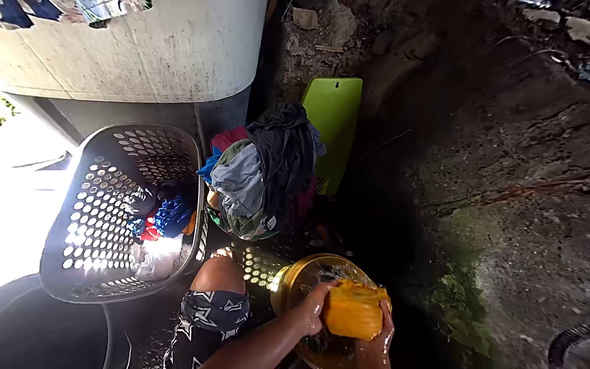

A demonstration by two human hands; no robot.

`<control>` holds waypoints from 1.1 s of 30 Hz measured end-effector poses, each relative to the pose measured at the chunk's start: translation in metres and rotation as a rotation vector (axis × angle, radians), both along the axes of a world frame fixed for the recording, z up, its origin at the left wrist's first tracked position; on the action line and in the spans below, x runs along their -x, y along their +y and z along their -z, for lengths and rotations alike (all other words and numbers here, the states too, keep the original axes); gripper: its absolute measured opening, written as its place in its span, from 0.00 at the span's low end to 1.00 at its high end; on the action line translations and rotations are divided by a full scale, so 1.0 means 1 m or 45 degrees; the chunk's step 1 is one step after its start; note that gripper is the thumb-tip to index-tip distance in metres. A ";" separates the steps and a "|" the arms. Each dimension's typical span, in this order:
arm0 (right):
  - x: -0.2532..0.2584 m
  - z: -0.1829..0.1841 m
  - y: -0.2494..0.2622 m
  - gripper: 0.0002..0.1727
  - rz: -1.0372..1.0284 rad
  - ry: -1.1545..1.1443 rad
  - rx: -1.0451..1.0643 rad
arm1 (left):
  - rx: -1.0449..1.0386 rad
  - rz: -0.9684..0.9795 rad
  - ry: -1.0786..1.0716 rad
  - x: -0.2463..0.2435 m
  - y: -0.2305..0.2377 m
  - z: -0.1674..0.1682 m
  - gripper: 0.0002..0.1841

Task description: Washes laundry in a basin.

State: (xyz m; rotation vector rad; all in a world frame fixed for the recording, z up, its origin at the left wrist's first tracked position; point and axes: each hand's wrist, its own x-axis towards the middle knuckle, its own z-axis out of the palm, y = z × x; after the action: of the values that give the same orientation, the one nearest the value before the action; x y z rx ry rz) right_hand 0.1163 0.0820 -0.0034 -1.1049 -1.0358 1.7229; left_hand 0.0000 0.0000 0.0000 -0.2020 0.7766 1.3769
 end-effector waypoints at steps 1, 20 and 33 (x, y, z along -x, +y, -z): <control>0.006 -0.015 0.001 0.19 0.018 -0.170 -0.083 | 0.026 0.055 0.057 0.005 0.001 0.008 0.32; 0.004 -0.022 -0.031 0.21 -0.586 -0.236 0.670 | -0.532 0.465 1.706 0.023 0.005 -0.049 0.15; 0.049 0.070 0.046 0.31 -1.365 -1.659 -0.422 | 0.329 -1.567 1.541 0.240 -0.206 -0.154 0.07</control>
State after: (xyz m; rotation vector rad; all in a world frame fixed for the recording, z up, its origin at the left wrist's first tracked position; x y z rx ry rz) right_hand 0.0670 0.1284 -0.0739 -1.5716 -3.0021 1.2149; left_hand -0.2400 -0.2059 0.1543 0.0081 2.0416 2.5942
